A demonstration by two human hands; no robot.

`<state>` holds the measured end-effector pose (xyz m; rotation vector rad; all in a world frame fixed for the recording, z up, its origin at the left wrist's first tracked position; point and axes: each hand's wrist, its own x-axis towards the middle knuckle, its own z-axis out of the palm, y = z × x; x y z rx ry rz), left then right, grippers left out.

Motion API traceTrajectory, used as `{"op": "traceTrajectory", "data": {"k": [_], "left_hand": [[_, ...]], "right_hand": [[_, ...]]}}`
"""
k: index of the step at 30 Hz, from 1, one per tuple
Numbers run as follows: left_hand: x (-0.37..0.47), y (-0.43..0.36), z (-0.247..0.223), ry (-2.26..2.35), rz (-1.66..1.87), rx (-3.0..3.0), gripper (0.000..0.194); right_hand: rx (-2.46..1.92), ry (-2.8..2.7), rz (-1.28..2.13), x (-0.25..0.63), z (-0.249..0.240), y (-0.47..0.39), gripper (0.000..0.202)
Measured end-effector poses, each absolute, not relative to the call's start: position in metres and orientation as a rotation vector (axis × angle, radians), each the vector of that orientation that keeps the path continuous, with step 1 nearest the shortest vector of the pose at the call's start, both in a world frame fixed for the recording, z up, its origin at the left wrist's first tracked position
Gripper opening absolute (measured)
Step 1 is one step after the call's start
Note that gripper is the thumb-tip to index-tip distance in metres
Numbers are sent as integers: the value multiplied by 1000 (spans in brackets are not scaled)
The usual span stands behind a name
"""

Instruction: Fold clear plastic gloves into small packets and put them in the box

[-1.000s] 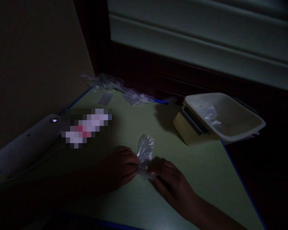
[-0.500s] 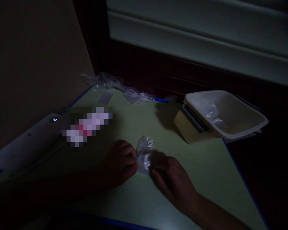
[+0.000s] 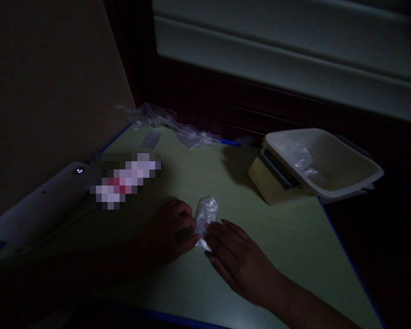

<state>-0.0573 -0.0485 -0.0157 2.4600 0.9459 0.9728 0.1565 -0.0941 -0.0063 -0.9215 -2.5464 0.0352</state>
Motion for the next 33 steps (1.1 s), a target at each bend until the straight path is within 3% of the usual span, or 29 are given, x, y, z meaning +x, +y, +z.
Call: {"op": "traceTrajectory", "data": {"k": [1,6,19,23,33], "left_hand": [[-59,-49,-14,917,1004,2544,3],[-62,-49,-11,567,912,2959,19],[-64,-44,-14,541,658,2915,22],[-68,-42,-11,578,587,2828,31],[-70,-36,-32,683,758,2559,23]], "right_hand": [[-924,-2544,30,156,-6,-94,28],[-923,-2525,16,157,-5,-94,28],[-964,-2520,-70,162,-6,-93,24],[-928,-2488,-112,162,-9,-90,19],[-968,-2309,299,160,-1,-89,21]]}}
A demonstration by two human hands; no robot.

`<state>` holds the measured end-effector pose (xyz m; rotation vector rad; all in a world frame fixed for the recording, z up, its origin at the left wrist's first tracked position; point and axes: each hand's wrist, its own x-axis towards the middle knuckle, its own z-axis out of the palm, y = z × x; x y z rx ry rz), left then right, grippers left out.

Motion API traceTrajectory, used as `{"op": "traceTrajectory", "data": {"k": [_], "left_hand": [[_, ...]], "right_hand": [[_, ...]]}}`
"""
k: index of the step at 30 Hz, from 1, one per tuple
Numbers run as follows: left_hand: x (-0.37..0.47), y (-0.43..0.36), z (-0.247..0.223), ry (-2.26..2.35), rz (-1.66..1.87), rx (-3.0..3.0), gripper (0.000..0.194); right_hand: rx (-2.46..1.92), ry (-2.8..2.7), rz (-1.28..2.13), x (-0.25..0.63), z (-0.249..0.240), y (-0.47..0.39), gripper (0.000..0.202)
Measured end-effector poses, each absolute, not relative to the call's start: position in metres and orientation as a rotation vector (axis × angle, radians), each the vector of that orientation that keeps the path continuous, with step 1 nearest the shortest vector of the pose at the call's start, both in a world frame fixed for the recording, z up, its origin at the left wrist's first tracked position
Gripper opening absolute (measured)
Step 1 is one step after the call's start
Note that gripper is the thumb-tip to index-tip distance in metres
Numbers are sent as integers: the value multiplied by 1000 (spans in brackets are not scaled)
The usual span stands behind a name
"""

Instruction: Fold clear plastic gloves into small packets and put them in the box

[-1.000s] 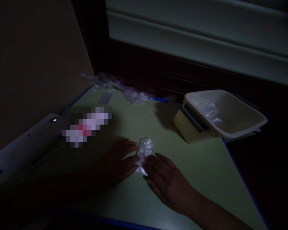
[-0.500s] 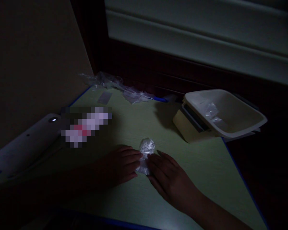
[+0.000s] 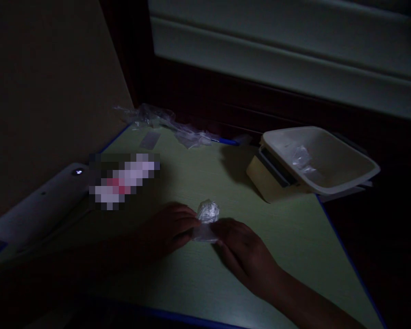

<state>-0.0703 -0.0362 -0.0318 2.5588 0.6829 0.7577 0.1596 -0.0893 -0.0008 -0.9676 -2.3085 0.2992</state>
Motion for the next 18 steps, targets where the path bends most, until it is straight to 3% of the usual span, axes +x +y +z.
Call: {"op": "traceTrajectory", "data": {"k": [5,18], "left_hand": [[-66,-37,-25,626,741,2565,19],[-62,-40,-21,585,669,2477,17]], "right_hand": [[-1014,-2254,440,160,0,-93,21],[-1081,-2299,386,159,-8,-94,16]]}}
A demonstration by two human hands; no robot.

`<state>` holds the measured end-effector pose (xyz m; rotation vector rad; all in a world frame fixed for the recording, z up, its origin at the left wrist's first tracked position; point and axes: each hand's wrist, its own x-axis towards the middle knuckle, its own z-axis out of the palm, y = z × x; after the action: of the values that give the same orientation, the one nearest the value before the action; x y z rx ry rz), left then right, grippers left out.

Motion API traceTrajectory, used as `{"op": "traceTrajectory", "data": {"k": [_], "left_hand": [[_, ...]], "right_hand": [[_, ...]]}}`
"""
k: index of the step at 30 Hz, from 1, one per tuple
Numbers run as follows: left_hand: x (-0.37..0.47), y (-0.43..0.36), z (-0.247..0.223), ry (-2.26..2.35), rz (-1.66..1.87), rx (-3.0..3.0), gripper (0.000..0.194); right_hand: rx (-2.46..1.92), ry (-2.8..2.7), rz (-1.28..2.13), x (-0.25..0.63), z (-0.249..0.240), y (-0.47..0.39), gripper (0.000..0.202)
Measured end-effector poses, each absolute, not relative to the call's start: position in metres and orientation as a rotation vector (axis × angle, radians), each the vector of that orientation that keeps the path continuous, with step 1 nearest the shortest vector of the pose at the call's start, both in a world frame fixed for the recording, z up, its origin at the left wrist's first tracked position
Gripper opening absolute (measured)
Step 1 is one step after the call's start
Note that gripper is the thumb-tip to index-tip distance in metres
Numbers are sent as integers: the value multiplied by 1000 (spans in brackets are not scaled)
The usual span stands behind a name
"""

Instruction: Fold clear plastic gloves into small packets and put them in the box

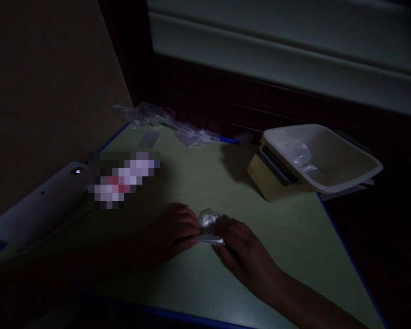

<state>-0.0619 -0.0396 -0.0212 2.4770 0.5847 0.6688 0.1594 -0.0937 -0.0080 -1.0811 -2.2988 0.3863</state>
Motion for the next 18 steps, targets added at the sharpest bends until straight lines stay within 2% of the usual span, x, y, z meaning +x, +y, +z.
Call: {"op": "traceTrajectory", "data": {"k": [3,9,14,18], "left_hand": [[-61,-41,-18,582,696,2538,16],[-61,-51,-10,620,531,2612,20],[-61,-52,-17,740,602,2517,25],[-62,-51,-19,824,629,2472,27]], "right_hand": [[-1093,-2261,435,159,-7,-94,15],[-1086,-2160,538,158,-1,-93,18],[-1156,-2107,607,156,-2,-97,16],[-1148,-2106,586,156,-6,-99,26]]}}
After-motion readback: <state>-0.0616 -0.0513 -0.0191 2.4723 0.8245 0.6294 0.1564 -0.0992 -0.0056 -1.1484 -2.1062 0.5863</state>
